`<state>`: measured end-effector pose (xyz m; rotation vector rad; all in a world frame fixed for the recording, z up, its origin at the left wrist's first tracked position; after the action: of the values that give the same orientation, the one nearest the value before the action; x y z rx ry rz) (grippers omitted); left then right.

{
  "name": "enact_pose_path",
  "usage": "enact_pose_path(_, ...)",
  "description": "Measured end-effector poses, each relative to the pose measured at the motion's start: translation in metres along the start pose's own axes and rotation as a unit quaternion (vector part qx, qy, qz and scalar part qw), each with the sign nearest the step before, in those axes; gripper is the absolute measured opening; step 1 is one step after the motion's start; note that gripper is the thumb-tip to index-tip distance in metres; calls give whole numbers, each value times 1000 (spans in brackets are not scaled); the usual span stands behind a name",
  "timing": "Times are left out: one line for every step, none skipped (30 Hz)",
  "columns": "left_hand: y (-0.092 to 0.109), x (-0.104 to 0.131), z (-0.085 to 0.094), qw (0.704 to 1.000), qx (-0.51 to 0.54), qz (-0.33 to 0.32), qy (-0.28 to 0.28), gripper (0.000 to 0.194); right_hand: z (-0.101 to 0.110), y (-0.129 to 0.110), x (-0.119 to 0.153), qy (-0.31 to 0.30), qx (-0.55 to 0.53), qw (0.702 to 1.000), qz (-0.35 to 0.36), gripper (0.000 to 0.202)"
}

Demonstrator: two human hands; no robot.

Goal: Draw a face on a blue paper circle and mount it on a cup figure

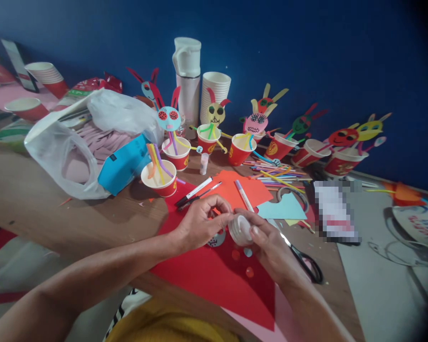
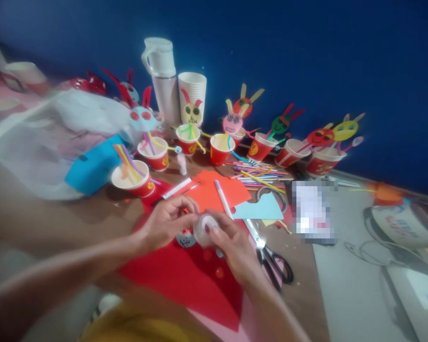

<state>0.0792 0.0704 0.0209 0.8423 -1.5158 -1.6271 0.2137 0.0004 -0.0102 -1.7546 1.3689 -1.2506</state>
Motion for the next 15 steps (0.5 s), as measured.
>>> enact_pose_path(1,-1,2,1000,1,-1,9,17,-2,-2,1,-13,27,999,17,55)
enact_pose_path(1,-1,3,1000,8,3,15,17,-4,-3,2,-22,58,997,33,64)
enact_pose_path(1,-2,4,1000,16,8,21,17,-6,-6,3,-25,97,994,49,71)
enact_pose_path(1,-2,6,999,21,12,26,17,-8,-8,3,-19,144,987,63,76)
enact_pose_path(2,-2,7,999,23,13,31,17,-10,-11,3,-8,198,978,72,80)
enact_pose_path(2,-3,8,999,21,10,38,16,-12,-14,3,5,253,964,81,82)
enact_pose_path(3,-3,9,999,15,4,44,16,-15,-18,3,19,303,949,90,83)
enact_pose_path(3,-3,10,999,4,-4,51,15,-18,-23,3,30,341,934,103,83)
enact_pose_path(3,-3,11,998,-9,-12,57,15,-22,-27,3,39,367,922,116,82)
enact_pose_path(4,-3,12,998,-22,-20,63,14,-26,-31,3,45,384,913,129,79)
enact_pose_path(4,-3,13,996,-36,-29,70,13,-29,-35,3,49,398,905,141,75)
enact_pose_path(5,-3,14,995,-50,-38,79,12,-33,-39,3,52,410,898,150,70)
enact_pose_path(6,-2,16,993,-65,-49,88,10,-36,-42,3,55,422,891,155,64)
enact_pose_path(8,-2,17,990,-78,-61,99,10,-38,-44,4,57,436,884,157,59)
enact_pose_path(10,-2,19,987,-89,-74,110,9,-39,-46,4,62,449,877,158,55)
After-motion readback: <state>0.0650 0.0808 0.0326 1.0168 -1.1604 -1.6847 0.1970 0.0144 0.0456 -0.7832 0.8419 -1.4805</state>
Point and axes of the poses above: each hand's wrist, its own x-axis away from the middle knuckle, its own z-axis out of the back of the hand, y = z × x, the point moved 5 cm from there along -x, towards the middle knuckle, and after that the axes turned 5 degrees about -x, right-handed, at the moved point
